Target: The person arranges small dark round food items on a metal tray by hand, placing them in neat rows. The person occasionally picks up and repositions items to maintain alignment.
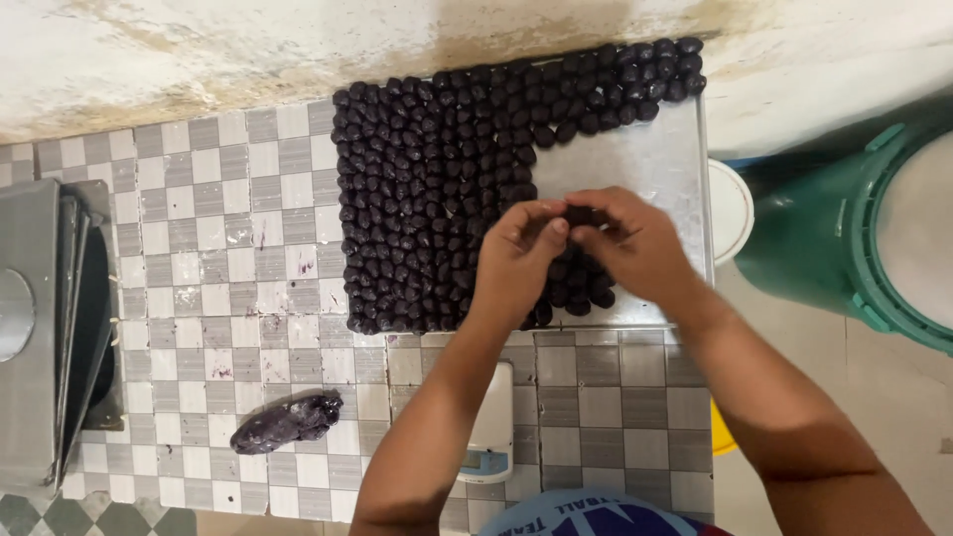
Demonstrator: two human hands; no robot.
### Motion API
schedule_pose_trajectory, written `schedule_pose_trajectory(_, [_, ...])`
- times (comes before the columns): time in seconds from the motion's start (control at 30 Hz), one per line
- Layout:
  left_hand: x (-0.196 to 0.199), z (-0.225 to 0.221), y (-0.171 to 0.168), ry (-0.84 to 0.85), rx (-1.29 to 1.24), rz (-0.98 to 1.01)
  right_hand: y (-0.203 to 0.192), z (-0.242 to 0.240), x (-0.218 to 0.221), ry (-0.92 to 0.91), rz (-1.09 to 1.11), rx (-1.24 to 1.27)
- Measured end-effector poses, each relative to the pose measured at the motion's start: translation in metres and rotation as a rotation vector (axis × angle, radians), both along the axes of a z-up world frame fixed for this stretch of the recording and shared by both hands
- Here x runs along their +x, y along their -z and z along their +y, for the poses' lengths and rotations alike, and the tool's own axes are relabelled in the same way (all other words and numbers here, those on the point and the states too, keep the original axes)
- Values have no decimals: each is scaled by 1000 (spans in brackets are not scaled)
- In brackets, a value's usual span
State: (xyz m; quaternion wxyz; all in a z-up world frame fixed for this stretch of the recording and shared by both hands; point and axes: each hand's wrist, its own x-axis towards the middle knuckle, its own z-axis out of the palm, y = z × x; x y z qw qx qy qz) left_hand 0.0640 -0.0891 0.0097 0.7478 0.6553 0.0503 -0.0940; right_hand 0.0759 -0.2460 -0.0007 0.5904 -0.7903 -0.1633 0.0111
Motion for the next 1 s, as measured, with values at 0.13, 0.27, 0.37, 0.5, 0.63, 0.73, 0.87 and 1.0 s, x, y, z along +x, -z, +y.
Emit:
schedule_pose_trajectory(0.13, [-9, 7, -12, 9, 440, -101, 23, -42, 28, 37, -146, -263])
schedule_pose_trajectory(0.27, [-11, 17, -2, 46, 648, -314, 45, -76, 71, 85, -453, -579])
schedule_pose_trajectory(0.37, [-11, 19, 8, 87, 842, -397, 84, -94, 94, 126, -611, -733])
schedule_pose_trajectory(0.5, [-19, 23, 17, 167, 1145, -361, 89, -96, 89, 359, -506, -873])
schedule_pose_trajectory(0.63, [-31, 24, 27, 220, 1233, -324, 103, -97, 97, 334, -481, -778])
schedule_pose_trajectory(0.73, [-33, 20, 24, 207, 1250, -338, 81, -90, 95, 274, -486, -636])
schedule_pose_trajectory(0.87, [-28, 24, 25, 149, 1292, -338, 68, -40, 63, 177, -287, -801])
schedule_pose_trajectory(1.0, [-27, 26, 30, 251, 1343, -341, 9, 19, 27, -274, 28, -586])
